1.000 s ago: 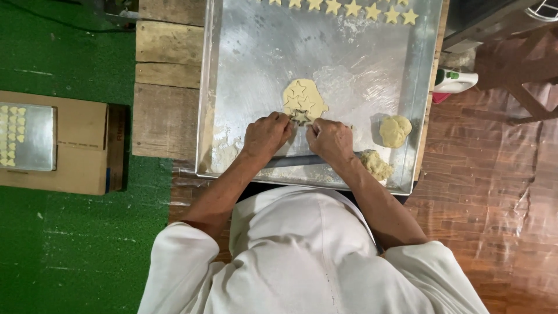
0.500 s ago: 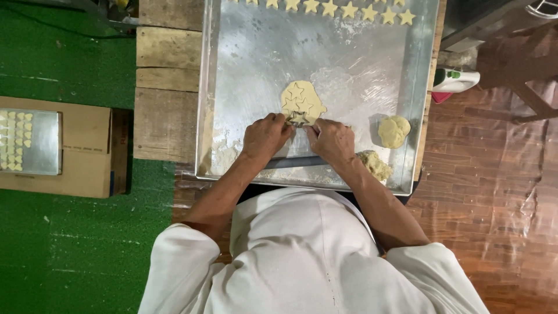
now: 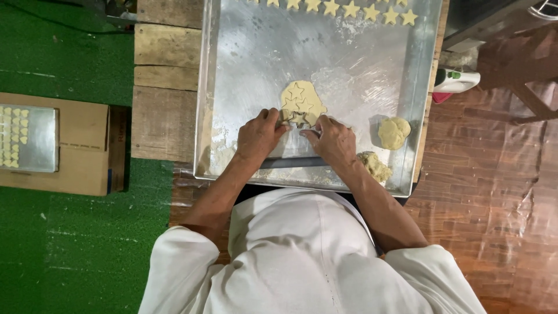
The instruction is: The person is rolling out small portions of dough on a metal tray using a rolling pin and then using a star-shaped cookie cutter to create individual cookies.
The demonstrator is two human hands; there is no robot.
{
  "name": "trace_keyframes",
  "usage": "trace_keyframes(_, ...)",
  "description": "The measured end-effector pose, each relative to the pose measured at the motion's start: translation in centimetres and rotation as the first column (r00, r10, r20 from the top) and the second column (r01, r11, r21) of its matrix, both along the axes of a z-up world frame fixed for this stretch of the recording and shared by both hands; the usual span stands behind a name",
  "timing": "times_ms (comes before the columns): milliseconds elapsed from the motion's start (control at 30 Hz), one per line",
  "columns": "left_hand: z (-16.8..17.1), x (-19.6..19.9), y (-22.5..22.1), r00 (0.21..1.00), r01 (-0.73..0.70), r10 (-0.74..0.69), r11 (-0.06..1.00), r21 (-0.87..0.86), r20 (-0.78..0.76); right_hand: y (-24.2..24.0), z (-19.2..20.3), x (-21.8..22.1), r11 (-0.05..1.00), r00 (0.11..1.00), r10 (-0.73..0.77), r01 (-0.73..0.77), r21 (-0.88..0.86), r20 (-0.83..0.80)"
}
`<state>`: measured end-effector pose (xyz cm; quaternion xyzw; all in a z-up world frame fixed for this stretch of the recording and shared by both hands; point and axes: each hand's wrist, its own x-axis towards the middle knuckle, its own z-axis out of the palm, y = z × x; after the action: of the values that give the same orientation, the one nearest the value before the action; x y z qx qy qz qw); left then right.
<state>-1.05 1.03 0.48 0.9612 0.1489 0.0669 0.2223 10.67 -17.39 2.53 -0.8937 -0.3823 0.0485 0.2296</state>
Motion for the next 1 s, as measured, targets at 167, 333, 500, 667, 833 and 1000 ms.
trace_keyframes(167,-0.7,0.2,0.1,0.999,-0.017,0.016,0.999,0.027,0.035,-0.4,-2.9,1.0,1.0,0.997,0.009,-0.01,0.014,0.074)
trace_keyframes(333,-0.3,0.2,-0.1,0.999,-0.039,0.037,0.997,0.059,0.03,-0.9,-3.9,1.0,1.0,0.996,-0.019,0.016,0.026,0.09)
trace_keyframes(500,-0.2,0.1,-0.1,0.998,-0.042,0.04,0.998,0.047,0.04,-1.0,-3.6,1.0,0.997,0.997,-0.028,0.023,0.073,0.066)
trace_keyframes(667,0.7,0.1,-0.1,0.998,-0.024,0.022,0.999,0.047,0.056,-1.2,-3.9,1.1,0.997,0.999,-0.014,0.01,0.079,0.044)
trace_keyframes(833,-0.3,0.4,0.0,0.995,-0.066,0.062,0.996,0.056,0.074,-1.4,-3.9,1.3,0.997,0.999,-0.03,0.029,0.068,0.014)
trace_keyframes(1000,-0.5,0.2,0.1,0.993,-0.079,0.075,0.996,0.032,0.089,-1.2,-3.5,1.2,0.994,0.999,-0.032,0.03,0.103,0.013)
